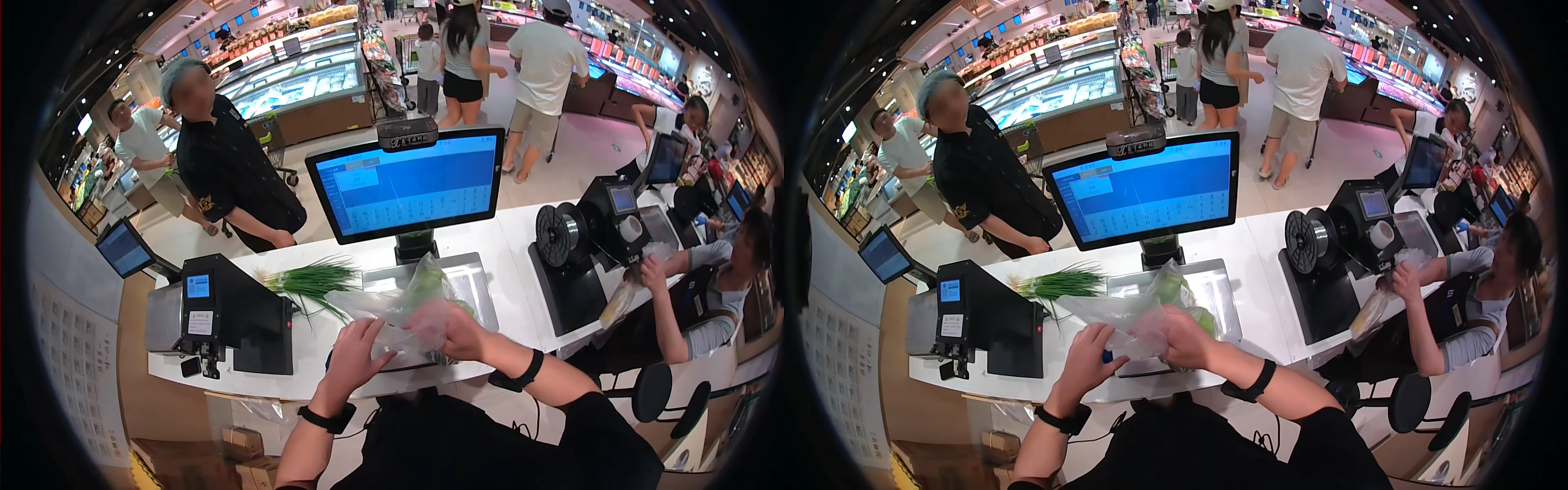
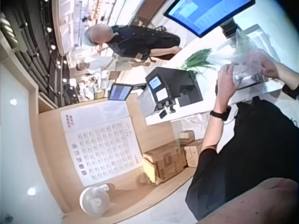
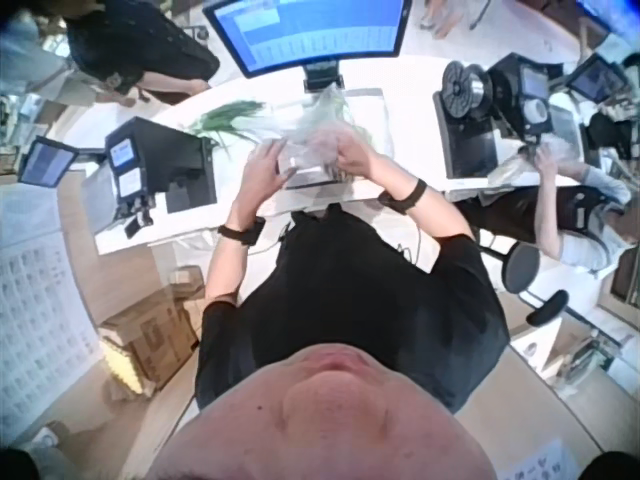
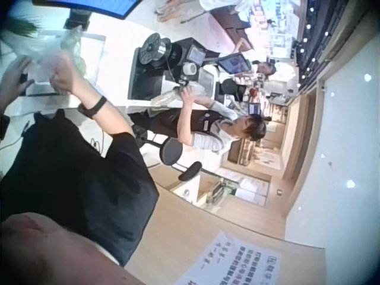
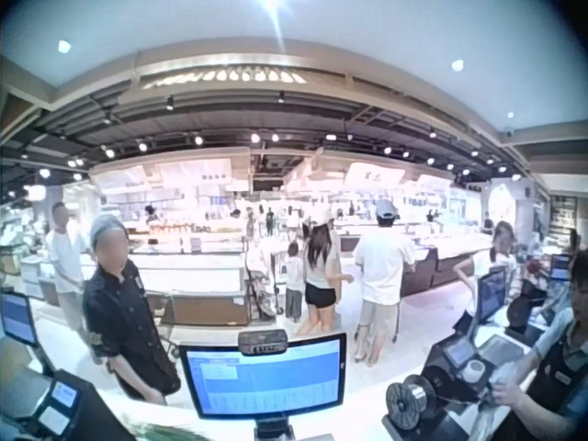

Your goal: Weighing and labeling various produce items at a supermarket scale.

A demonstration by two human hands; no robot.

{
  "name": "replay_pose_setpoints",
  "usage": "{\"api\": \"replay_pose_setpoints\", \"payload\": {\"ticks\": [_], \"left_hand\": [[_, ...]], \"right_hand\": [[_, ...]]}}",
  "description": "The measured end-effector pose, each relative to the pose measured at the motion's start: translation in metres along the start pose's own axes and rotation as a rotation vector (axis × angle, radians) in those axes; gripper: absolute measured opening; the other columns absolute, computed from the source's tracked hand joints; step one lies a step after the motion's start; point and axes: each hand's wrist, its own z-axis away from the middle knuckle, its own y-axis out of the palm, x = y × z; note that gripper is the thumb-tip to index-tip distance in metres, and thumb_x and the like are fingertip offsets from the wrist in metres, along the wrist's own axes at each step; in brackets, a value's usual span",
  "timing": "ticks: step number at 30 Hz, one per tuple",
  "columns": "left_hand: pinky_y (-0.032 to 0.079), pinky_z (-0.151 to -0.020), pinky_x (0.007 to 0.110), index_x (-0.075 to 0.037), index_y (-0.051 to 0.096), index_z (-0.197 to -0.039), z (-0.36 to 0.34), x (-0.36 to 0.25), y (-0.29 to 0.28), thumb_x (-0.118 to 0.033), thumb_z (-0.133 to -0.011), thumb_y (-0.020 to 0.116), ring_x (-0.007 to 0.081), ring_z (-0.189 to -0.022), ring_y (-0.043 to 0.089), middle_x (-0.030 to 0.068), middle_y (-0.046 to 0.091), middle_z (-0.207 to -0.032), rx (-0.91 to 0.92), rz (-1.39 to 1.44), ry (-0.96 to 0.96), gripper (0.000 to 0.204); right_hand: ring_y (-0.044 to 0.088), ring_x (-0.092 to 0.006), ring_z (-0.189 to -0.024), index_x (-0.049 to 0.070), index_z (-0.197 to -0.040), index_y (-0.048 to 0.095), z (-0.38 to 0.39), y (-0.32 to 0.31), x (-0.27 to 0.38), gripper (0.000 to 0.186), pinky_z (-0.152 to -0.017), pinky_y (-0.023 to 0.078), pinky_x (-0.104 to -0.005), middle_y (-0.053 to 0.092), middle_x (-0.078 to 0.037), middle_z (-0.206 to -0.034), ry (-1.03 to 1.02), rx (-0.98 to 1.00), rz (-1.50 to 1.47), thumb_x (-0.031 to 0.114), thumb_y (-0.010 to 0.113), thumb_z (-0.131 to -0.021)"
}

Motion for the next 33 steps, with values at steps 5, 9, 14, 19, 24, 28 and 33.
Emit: {"api": "replay_pose_setpoints", "payload": {"ticks": [5, 9, 14, 19, 24, 28, 33], "left_hand": [[0.041, -0.09, 0.047, -0.005, 0.067, -0.084, -0.02, 0.022, 0.011, -0.015, -0.064, 0.076, 0.0359, -0.105, 0.05, 0.015, 0.054, -0.111, -0.082, -0.081, 0.03, 0.024], [0.043, -0.089, 0.045, -0.003, 0.065, -0.084, -0.034, -0.007, -0.04, -0.006, -0.068, 0.075, 0.0349, -0.107, 0.052, 0.0171, 0.054, -0.114, -0.272, -0.123, 0.01, 0.02], [0.049, -0.075, 0.031, -0.001, 0.057, -0.079, -0.046, -0.03, -0.033, 0.002, -0.07, 0.07, 0.0274, -0.085, 0.062, 0.0125, 0.062, -0.091, -0.147, 0.604, -0.148, 0.017], [0.044, -0.072, 0.024, -0.001, 0.052, -0.072, -0.042, -0.029, -0.057, 0.011, -0.069, 0.061, 0.0127, -0.078, 0.056, 0.0064, 0.059, -0.082, -0.341, 0.816, -0.18, 0.016], [0.046, -0.077, 0.02, -0.001, 0.055, -0.085, -0.032, -0.016, -0.067, 0.011, -0.076, 0.063, 0.0078, -0.084, 0.055, 0.0034, 0.058, -0.093, -0.466, 1.013, -0.303, 0.017], [0.048, -0.078, 0.022, -0.001, 0.057, -0.09, -0.036, -0.028, -0.068, 0.013, -0.076, 0.066, 0.0098, -0.088, 0.058, 0.0064, 0.061, -0.097, -0.37, 0.909, -0.321, 0.022], [0.045, -0.096, 0.032, -0.001, 0.046, -0.123, 0.001, 0.0, -0.064, 0.002, -0.077, 0.071, 0.0194, -0.112, 0.055, 0.0128, 0.054, -0.12, -0.497, 0.998, -0.235, 0.053]], "right_hand": [[0.062, -0.0285, -0.095, 0.004, -0.101, 0.063, 0.016, -0.024, -0.002, 0.021, -0.082, 0.051, -0.0394, 0.066, -0.012, -0.1, -0.029, -0.039, 0.112, 0.002, 0.057, -0.08], [0.062, -0.0259, -0.1, 0.005, -0.107, 0.064, 0.034, -0.038, -0.014, 0.028, -0.082, 0.051, -0.0361, 0.065, -0.013, -0.107, 0.299, -0.24, -0.245, 0.015, 0.07, -0.081], [0.051, -0.0322, -0.119, 0.009, -0.139, 0.043, 0.009, -0.001, -0.009, 0.074, -0.099, 0.041, -0.0393, 0.049, -0.018, -0.133, 0.212, -0.153, -0.052, 0.032, 0.077, -0.077], [0.064, -0.0257, -0.088, 0.001, -0.099, 0.069, -0.001, -0.013, -0.028, 0.021, -0.081, 0.05, -0.0334, 0.067, -0.013, -0.094, -0.022, -0.037, -0.038, 0.008, 0.065, -0.08], [0.056, -0.0183, -0.1, 0.002, -0.105, 0.063, -0.007, -0.03, -0.027, 0.024, -0.09, 0.043, -0.0281, 0.06, -0.005, -0.104, 0.258, -0.167, -0.412, 0.003, 0.065, -0.082], [0.059, -0.0213, -0.097, 0.004, -0.131, 0.048, -0.034, 0.023, 0.013, 0.063, -0.094, 0.043, -0.0337, 0.062, -0.009, -0.103, 0.228, 0.067, -0.25, 0.012, 0.075, -0.074], [0.056, -0.0071, -0.073, 0.006, -0.085, 0.054, -0.048, 0.025, 0.004, 0.014, -0.072, 0.049, -0.0235, 0.055, 0.002, -0.074, 0.542, -0.005, -0.494, 0.008, 0.068, -0.082]]}}
